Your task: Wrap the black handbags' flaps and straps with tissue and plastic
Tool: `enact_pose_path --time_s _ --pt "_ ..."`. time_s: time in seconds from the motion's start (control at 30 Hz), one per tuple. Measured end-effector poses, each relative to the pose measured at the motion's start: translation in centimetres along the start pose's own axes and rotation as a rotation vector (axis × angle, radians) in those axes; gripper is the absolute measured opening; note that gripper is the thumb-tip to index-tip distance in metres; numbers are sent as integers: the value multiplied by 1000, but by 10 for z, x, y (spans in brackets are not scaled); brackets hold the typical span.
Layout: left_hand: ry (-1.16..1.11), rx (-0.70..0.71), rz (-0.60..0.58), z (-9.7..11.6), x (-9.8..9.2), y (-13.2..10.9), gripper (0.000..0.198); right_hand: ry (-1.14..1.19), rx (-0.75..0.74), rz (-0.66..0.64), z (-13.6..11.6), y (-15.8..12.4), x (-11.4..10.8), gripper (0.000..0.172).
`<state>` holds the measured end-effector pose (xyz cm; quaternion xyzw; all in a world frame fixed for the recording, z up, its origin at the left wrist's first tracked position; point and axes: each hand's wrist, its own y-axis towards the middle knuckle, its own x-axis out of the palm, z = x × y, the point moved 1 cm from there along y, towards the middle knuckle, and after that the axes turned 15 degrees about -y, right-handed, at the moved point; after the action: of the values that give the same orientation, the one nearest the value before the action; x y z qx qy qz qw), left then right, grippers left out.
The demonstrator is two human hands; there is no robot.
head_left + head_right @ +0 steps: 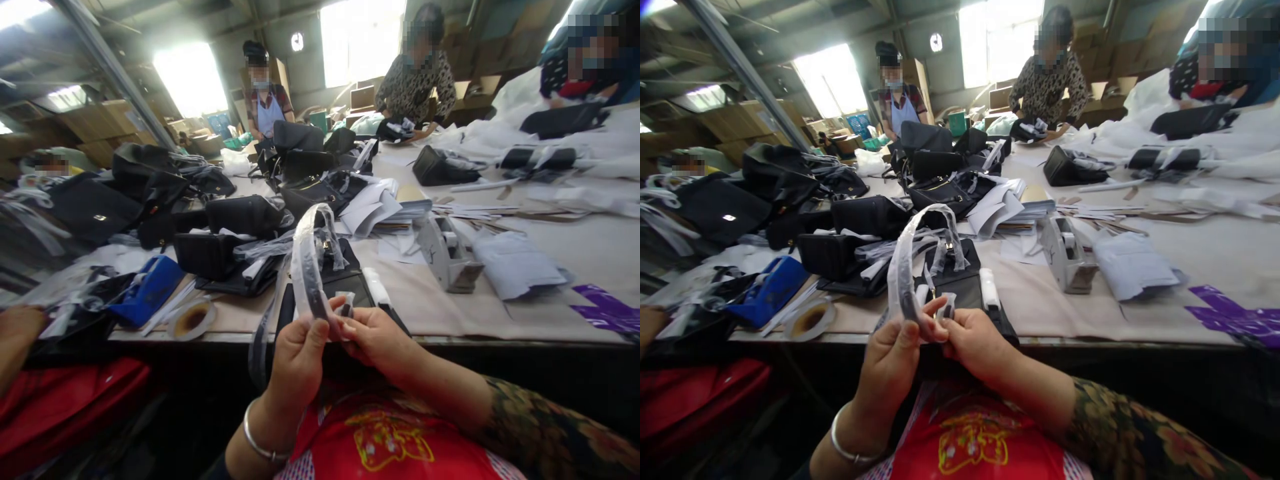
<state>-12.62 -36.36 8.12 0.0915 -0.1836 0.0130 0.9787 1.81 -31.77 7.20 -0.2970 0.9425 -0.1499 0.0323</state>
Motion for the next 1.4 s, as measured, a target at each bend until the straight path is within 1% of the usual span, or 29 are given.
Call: enact_pose_path --time_s 0.07,0.13,0.23,0.33,0.4,0.5,0.6,0.67,0.73,0.77,0.8,0.9,0.97,1.07,1.13,1.23,1.33,1.4 --pt "-64 -30 65 3 -4 2 25 -188 -8 17 2 1 0 50" --pt "-141 -76 124 6 -4 6 23 -292 -14 20 3 2 1 50" --pt "-289 -129 185 9 0 13 29 -362 -52 38 3 1 1 46" --pt "-367 -135 220 11 4 16 33 -411 -85 52 4 -1 1 45" --pt "-354 -120 216 11 3 16 33 -423 -106 76 5 -1 0 47" --pt "-227 -77 125 9 -1 10 29 -360 -112 132 6 0 -1 48" --pt "36 0 -18 9 -4 6 18 -235 -101 197 3 2 -5 47" --pt "230 88 -139 10 -5 5 12 -171 -114 214 -1 4 -6 45" --pt "371 184 -244 12 -5 6 13 -142 -120 215 -6 4 -8 45" --pt "419 228 -270 12 -5 6 17 -139 -118 217 -8 4 -8 45" --pt "453 272 -272 12 -5 6 20 -143 -116 222 -10 4 -9 45" --pt "504 408 -211 10 -7 5 27 -219 -122 233 -13 4 -15 48" --pt "543 494 -186 6 -7 2 33 -325 -164 258 -13 5 -19 50" --pt "585 593 -174 0 -5 0 43 -480 -257 333 -12 6 -24 48" --pt "587 644 -148 -1 -3 -1 44 -517 -287 365 -10 7 -24 46" --pt "583 697 -121 -2 2 -1 39 -434 -271 374 -2 8 -20 47" --pt "585 737 -143 -6 4 -1 37 -313 -258 393 6 8 -14 50" --pt "573 756 -154 -11 4 -1 37 -280 -259 401 9 8 -11 52"
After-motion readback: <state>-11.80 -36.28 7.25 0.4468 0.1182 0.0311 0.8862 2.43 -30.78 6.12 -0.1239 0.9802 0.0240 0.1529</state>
